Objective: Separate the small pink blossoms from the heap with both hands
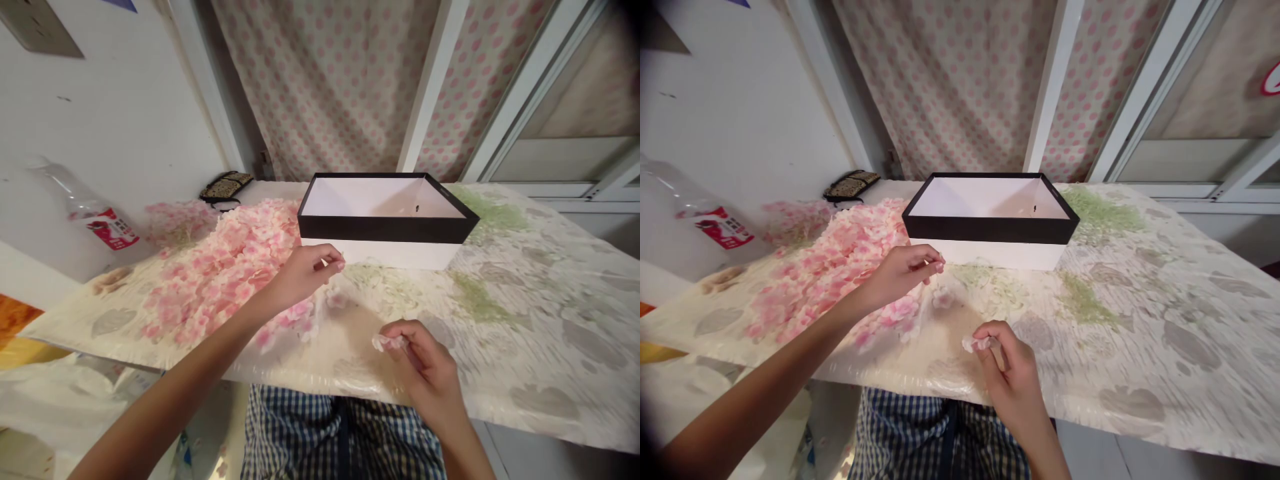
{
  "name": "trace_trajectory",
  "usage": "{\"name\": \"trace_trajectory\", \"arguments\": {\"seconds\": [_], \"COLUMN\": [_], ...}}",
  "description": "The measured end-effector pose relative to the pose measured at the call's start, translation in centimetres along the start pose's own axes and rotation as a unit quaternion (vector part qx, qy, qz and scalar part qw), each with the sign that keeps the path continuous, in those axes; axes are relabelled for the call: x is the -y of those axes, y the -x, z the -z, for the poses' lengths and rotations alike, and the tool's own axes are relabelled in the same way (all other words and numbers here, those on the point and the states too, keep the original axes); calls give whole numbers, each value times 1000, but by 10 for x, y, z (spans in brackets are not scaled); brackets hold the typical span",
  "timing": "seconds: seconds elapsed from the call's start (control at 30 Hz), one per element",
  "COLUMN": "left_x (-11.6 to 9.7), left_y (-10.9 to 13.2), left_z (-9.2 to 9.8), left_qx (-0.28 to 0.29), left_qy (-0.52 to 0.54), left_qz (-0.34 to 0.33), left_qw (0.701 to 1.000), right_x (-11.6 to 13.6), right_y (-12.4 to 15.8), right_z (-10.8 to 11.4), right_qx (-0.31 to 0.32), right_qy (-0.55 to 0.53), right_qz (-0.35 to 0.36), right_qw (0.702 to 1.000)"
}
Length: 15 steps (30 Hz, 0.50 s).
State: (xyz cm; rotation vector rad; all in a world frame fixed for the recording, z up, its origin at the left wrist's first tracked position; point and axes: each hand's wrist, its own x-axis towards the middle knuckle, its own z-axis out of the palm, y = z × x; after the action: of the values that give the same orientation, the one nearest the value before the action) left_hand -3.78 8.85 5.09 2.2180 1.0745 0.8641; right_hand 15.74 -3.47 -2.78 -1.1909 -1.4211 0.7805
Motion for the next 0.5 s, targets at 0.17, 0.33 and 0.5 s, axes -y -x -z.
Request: {"name": "trace_trajectory", "arguments": {"seconds": [0.17,0.33,0.5], "left_x": [-5,-7,-12], "left_y": [-2,-4,-1], "left_z": [2,8,14], "left_qx": [-20,-28,-22], "left_qy": [95,129,138], "left_qz": [22,34,15], "left_qw": [995,991,990], "right_x": [1,2,3], "right_y": [-3,-4,-5], "right_z": [1,1,0], "right_qx": [17,31,31], "right_qy": [19,5,-5], "right_qz": [13,13,11], "right_qw": [1000,999,999]}}
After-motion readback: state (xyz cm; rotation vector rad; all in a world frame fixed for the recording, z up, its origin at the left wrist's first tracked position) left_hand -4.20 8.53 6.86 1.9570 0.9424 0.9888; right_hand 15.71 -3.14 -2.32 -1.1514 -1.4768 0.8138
